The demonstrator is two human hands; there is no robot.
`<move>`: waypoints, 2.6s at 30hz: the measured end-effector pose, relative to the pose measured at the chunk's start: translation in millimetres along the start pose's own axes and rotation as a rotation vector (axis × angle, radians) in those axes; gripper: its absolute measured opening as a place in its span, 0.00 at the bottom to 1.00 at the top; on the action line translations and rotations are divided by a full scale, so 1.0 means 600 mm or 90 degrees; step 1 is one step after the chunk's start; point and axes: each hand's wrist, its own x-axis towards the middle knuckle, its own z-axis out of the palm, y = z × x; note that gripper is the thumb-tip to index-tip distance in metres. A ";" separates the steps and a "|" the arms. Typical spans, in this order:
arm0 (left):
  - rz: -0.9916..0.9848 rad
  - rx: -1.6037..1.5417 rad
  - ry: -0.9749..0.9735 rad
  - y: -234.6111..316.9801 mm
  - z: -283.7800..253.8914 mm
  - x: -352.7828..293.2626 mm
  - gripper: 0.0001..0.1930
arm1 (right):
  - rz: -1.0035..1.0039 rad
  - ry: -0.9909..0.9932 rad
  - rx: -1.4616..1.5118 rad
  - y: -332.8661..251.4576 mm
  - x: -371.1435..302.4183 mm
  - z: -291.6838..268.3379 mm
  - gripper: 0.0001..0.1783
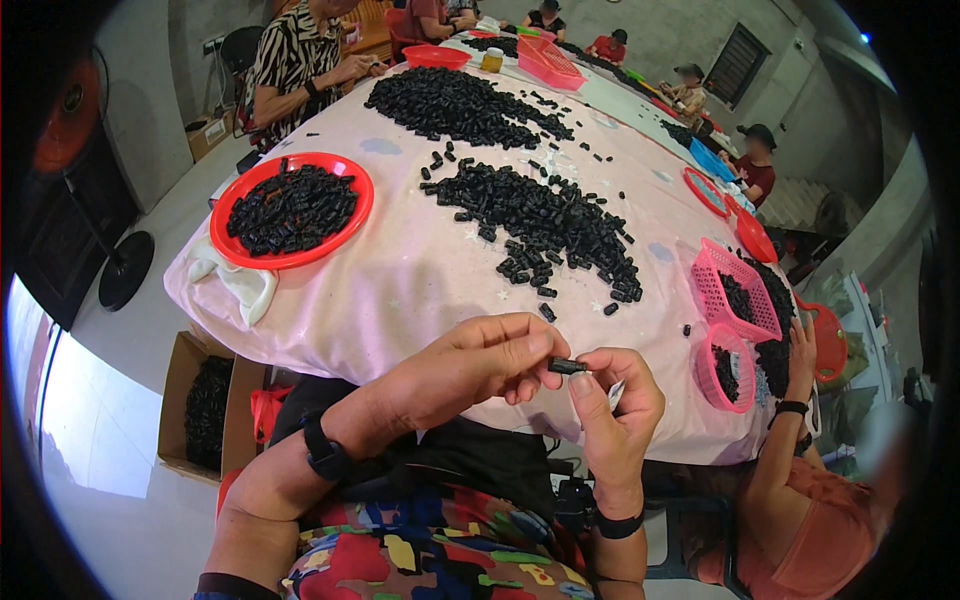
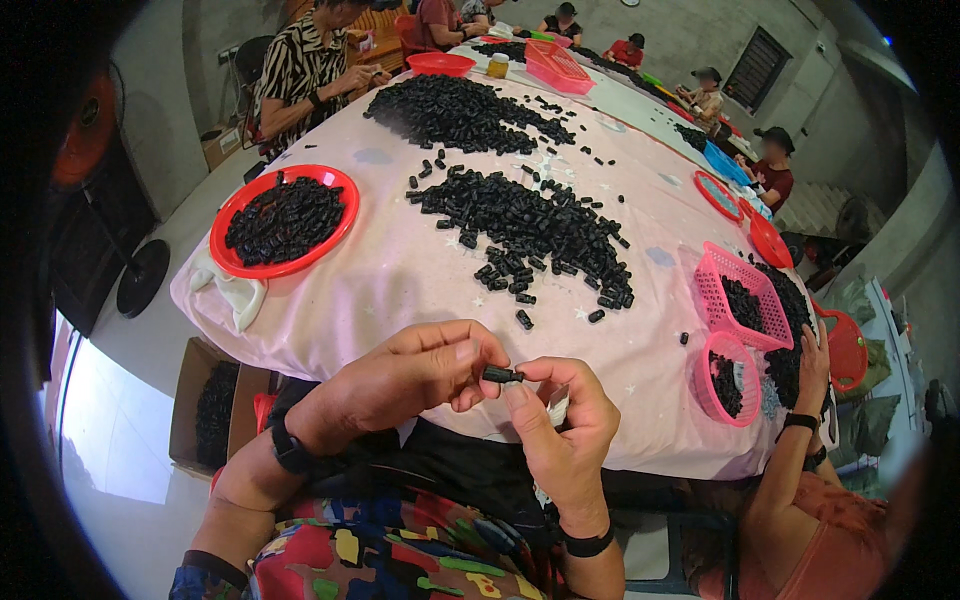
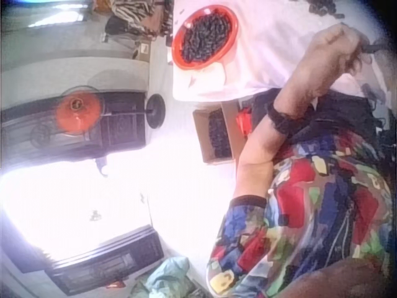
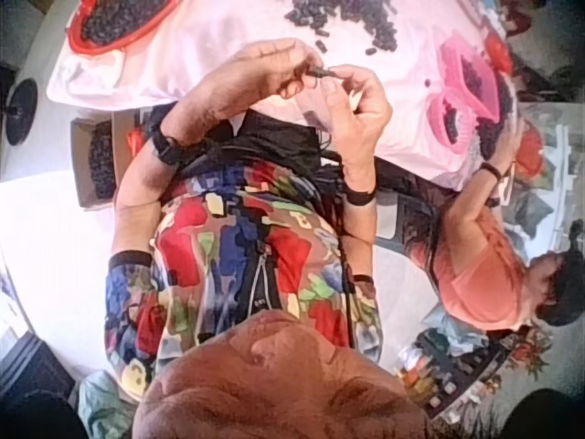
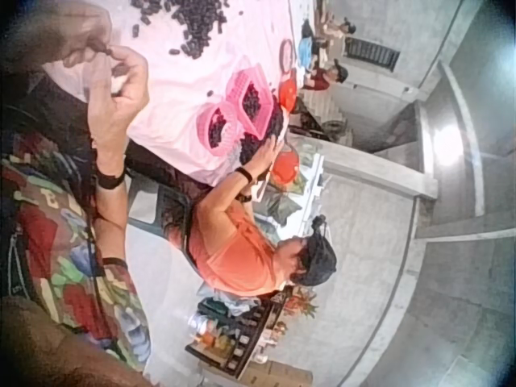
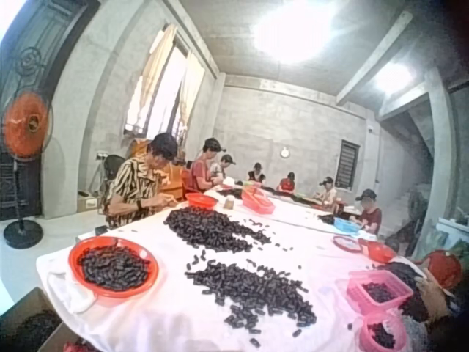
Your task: Manually inspect and sort black manufacturing components at a production table.
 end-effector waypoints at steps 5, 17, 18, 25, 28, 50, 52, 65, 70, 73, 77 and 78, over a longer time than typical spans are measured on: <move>0.093 0.127 -0.007 -0.002 0.004 -0.004 0.10 | -0.040 0.000 -0.063 -0.004 -0.001 0.008 0.09; 0.092 0.156 0.013 -0.005 0.000 -0.003 0.09 | -0.028 -0.009 -0.075 -0.006 -0.003 0.007 0.09; 0.087 0.156 0.010 -0.004 0.000 -0.003 0.09 | -0.039 -0.005 -0.079 -0.006 -0.002 0.007 0.09; 0.140 0.143 0.009 -0.005 0.009 -0.004 0.11 | -0.025 0.052 -0.024 -0.001 -0.003 0.008 0.09; 0.155 0.117 -0.008 -0.004 0.008 -0.006 0.13 | -0.039 0.055 -0.023 -0.002 -0.003 0.006 0.08; 0.127 0.143 0.007 -0.017 0.000 0.004 0.13 | -0.326 0.052 -0.297 -0.002 -0.004 0.017 0.15; 0.121 0.142 0.008 -0.018 0.001 0.005 0.13 | -0.368 0.052 -0.342 0.001 -0.004 0.015 0.14; 0.105 0.112 -0.002 -0.017 0.003 0.004 0.13 | -0.322 0.074 -0.293 0.003 -0.006 0.025 0.15; 0.097 0.129 -0.004 -0.021 -0.003 0.007 0.13 | -0.432 0.010 -0.495 -0.005 -0.007 0.008 0.19; 0.096 0.138 0.002 -0.024 -0.003 0.008 0.13 | -0.477 0.011 -0.481 0.002 -0.008 0.007 0.21; 0.083 0.118 -0.009 -0.021 0.000 0.007 0.14 | -0.483 0.012 -0.454 0.001 -0.007 0.008 0.22; 0.074 0.105 -0.008 -0.021 0.000 0.007 0.14 | -0.490 0.012 -0.447 0.003 -0.006 0.008 0.22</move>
